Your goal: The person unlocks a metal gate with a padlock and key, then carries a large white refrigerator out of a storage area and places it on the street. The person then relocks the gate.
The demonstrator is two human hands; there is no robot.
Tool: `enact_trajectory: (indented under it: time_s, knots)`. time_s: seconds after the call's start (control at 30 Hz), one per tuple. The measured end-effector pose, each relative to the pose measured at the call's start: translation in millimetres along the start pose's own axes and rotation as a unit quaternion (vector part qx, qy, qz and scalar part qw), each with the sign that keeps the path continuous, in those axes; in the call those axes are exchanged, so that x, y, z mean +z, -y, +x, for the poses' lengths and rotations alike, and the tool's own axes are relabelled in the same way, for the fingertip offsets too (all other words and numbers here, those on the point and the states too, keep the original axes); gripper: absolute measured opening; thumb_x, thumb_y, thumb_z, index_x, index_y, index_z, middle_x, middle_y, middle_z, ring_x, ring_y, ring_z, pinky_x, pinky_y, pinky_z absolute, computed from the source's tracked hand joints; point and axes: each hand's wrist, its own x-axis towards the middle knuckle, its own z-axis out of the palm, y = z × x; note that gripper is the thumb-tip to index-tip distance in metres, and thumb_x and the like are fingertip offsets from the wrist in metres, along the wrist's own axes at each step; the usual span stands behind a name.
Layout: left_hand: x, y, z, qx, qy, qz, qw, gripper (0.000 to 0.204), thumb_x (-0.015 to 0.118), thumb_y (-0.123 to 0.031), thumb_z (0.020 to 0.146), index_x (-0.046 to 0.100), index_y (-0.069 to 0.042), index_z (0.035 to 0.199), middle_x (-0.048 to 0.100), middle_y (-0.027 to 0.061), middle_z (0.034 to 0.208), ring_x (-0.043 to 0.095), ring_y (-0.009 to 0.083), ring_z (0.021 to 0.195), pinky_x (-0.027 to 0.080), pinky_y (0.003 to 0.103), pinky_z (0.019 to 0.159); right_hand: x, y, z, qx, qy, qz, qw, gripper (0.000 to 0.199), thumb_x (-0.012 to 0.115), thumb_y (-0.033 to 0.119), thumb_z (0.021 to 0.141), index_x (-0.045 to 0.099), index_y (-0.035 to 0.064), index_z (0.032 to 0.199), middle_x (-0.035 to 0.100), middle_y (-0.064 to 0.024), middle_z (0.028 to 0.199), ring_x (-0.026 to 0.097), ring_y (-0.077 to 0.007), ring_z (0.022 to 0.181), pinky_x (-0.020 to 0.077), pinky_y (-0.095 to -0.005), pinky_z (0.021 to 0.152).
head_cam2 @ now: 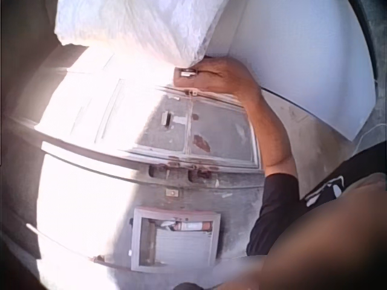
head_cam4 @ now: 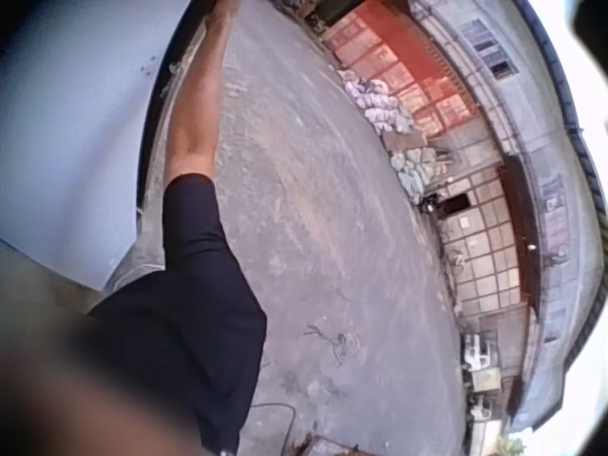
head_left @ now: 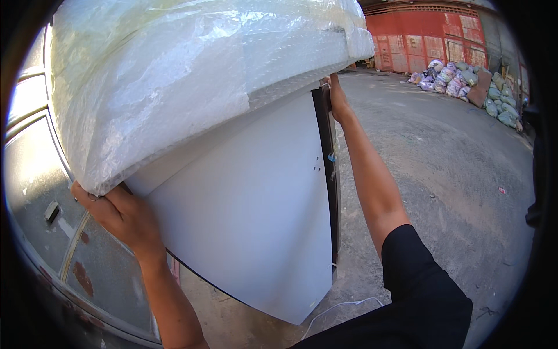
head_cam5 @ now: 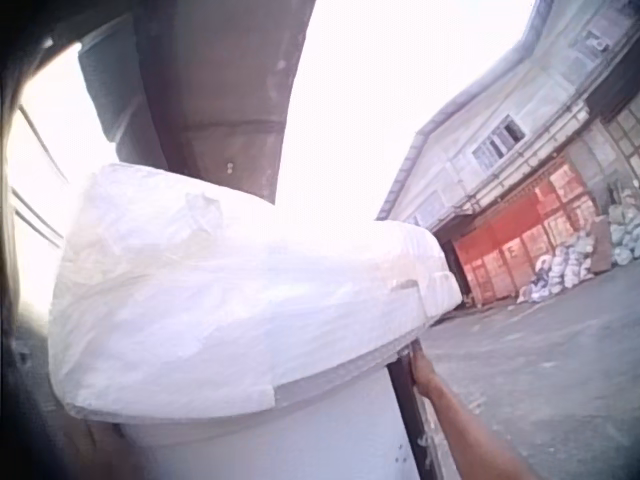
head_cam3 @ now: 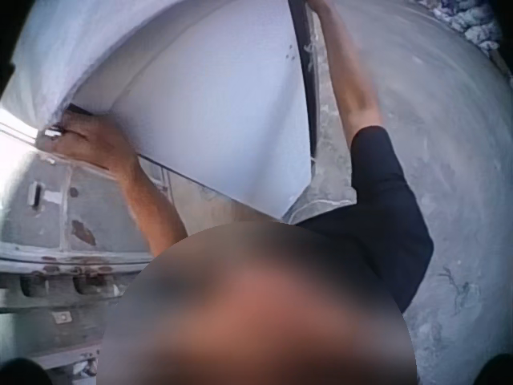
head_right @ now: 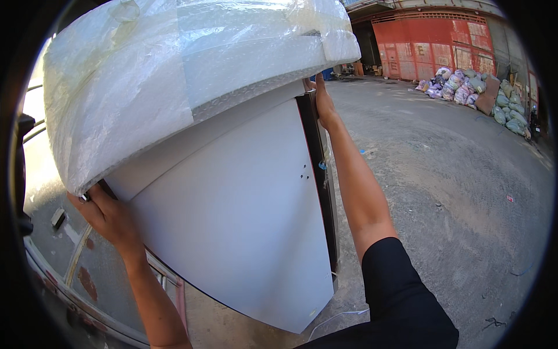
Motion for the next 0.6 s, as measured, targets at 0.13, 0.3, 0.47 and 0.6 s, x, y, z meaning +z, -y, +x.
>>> enact_trajectory:
  time_s: [0.13,0.3,0.47,0.6]
  knots:
    - [3,21,-3,0.089,0.012,0.075,0.993,0.021,0.045,-0.013,0.109,0.049,0.001,0.123,0.057,0.0125,0.091,0.056,0.0191,0.075,0.047,0.035,0.072,25,9,-27,-0.032,-0.054,-0.103,0.993,0.101,0.044,0.080,0.095,0.042,-0.0029,0.152,0.048,-0.0228,0.151,0.047,-0.0286,0.138,0.0356,-0.0418,0.116]
    - [-24,47,9,0.104,0.014,0.087,0.991,0.016,0.048,-0.011,0.108,0.049,0.000,0.119,0.054,0.0089,0.084,0.051,0.0152,0.068,0.043,0.034,0.063,56,30,-63,-0.019,-0.099,-0.092,0.991,0.097,0.053,0.076,0.094,0.035,-0.0009,0.149,0.052,-0.0214,0.146,0.051,-0.0294,0.132,0.0390,-0.0411,0.112]
    - [-67,103,33,0.002,0.007,0.010,1.000,0.017,0.048,-0.011,0.107,0.053,0.004,0.113,0.058,0.0088,0.075,0.050,0.0133,0.062,0.041,0.031,0.058,111,47,-118,-0.092,-0.187,-0.264,0.942,0.096,0.044,0.077,0.094,0.036,0.0045,0.155,0.060,-0.0290,0.138,0.056,-0.0460,0.130,0.0395,-0.0491,0.111]
    - [-93,172,53,-0.069,-0.022,-0.001,0.997,0.028,0.049,-0.021,0.104,0.064,0.001,0.110,0.066,0.0109,0.083,0.061,0.0209,0.078,0.047,0.036,0.075,161,57,-175,-0.136,-0.230,-0.307,0.913,0.094,0.044,0.077,0.093,0.041,0.0045,0.153,0.060,-0.0319,0.137,0.055,-0.0505,0.131,0.0399,-0.0527,0.110]
